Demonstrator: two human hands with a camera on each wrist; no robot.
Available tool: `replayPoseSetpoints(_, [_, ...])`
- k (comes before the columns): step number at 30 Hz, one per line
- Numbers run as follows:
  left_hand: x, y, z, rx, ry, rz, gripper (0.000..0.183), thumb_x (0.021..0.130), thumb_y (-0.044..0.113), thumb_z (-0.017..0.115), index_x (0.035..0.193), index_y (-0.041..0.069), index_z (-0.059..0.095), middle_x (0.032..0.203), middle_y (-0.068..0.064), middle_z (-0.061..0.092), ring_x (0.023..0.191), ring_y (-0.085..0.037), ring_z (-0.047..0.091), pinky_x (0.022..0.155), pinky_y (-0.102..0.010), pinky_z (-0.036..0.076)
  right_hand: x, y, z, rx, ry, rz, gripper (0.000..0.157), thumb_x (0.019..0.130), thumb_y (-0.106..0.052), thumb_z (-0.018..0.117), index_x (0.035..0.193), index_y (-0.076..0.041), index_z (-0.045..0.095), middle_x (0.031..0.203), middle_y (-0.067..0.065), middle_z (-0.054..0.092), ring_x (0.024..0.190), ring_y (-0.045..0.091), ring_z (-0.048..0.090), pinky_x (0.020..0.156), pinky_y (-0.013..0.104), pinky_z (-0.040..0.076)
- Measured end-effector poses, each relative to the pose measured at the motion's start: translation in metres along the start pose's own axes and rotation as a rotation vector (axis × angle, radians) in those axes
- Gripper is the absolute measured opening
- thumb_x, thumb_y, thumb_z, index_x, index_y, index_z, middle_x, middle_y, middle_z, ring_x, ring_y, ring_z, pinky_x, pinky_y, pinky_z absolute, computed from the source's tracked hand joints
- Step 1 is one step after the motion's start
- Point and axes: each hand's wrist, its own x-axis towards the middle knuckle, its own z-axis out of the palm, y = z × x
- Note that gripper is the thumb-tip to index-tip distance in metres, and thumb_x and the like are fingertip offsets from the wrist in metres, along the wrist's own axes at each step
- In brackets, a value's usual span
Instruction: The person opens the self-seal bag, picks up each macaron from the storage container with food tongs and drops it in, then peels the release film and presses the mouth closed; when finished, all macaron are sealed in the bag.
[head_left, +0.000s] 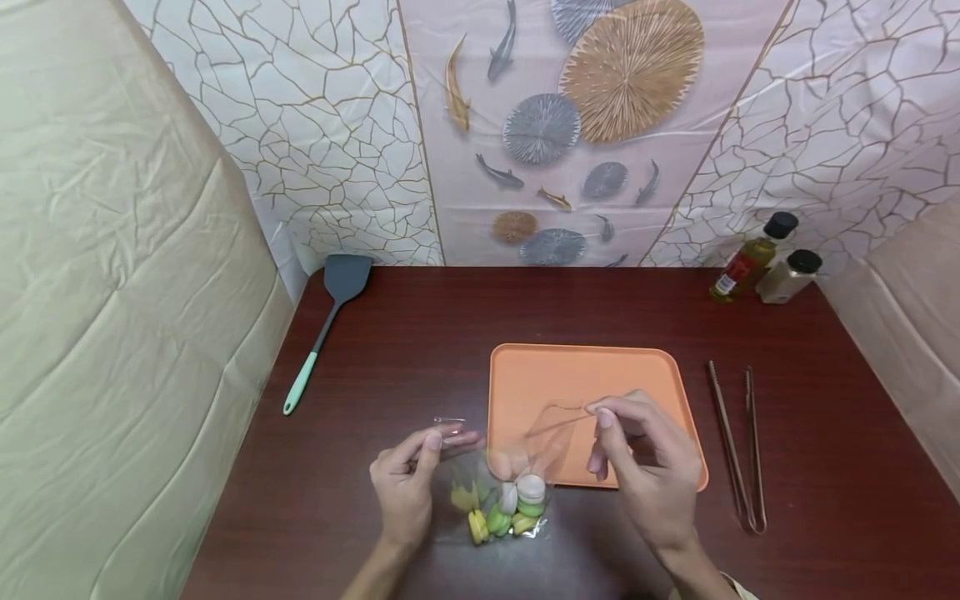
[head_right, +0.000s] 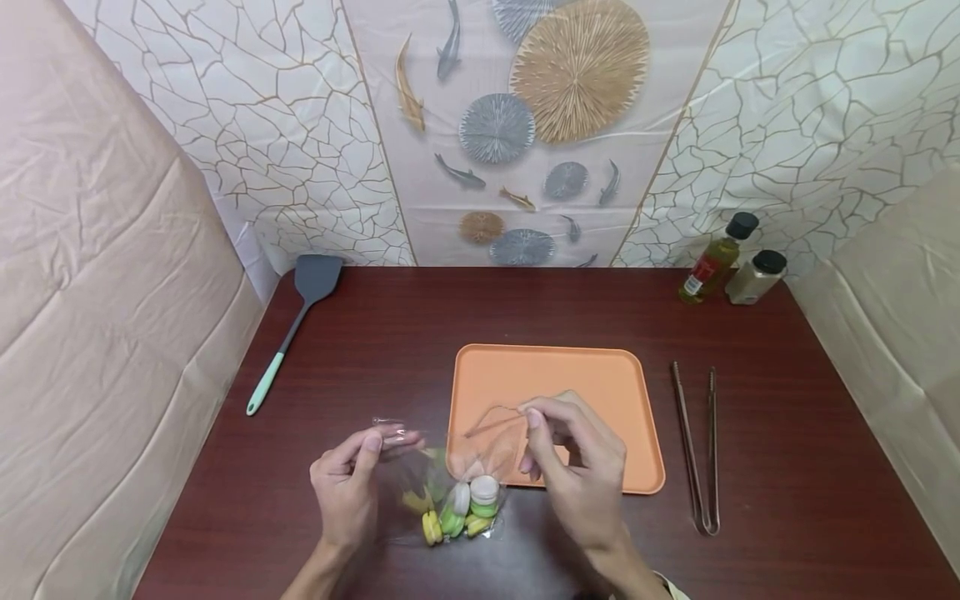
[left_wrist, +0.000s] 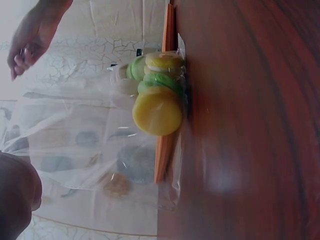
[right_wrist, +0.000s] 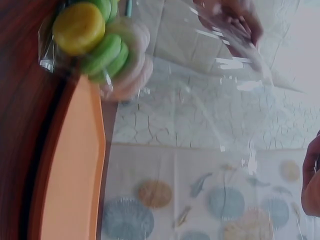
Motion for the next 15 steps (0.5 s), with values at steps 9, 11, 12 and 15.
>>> replayPoseSetpoints(9, [0.005,-0.007,-0.004,-0.066,0.034,-0.058,0.026,0.110,-0.015,0.043,0.105,-0.030,0.064,0.106,-0.006,0.084,0.092,-0.019,0.084,0.084,-0.036,0.068,0.013,-0.013,-0.016,0.033,0.151,-0.045,0.006,0.093,0.029,0.056,0.093,0.031,0.062,0.074,0.012,0.063,0.054,0.008,0.061,0.043,0.019,0.040])
replayPoseSetpoints(11, [0.008,-0.008,-0.004,-0.096,0.041,-0.040,0.026,0.110,-0.016,0.043,0.106,-0.029,0.065,0.106,-0.007,0.084,0.093,-0.020,0.085,0.084,-0.038,0.068,0.016,-0.017,-0.019,0.027,0.178,-0.059,0.007,0.093,0.028,0.057,0.091,0.030,0.062,0.072,0.011,0.063,0.054,0.007,0.061,0.044,0.018,0.040])
replayPoseSetpoints(12, [0.009,-0.009,-0.004,-0.113,0.047,-0.031,0.026,0.110,-0.016,0.043,0.106,-0.029,0.066,0.106,-0.008,0.084,0.093,-0.020,0.085,0.084,-0.038,0.068,0.016,-0.018,-0.019,0.028,0.184,-0.062,0.007,0.093,0.028,0.057,0.091,0.030,0.063,0.072,0.011,0.063,0.054,0.007,0.061,0.044,0.017,0.040])
replayPoseSetpoints(15, [0.013,-0.009,-0.005,-0.171,0.077,-0.011,0.028,0.111,-0.015,0.043,0.109,-0.024,0.069,0.107,-0.010,0.084,0.095,-0.022,0.085,0.085,-0.041,0.068,0.017,-0.019,-0.021,0.035,0.177,-0.060,0.007,0.093,0.028,0.056,0.091,0.030,0.063,0.071,0.011,0.063,0.055,0.007,0.061,0.044,0.018,0.040])
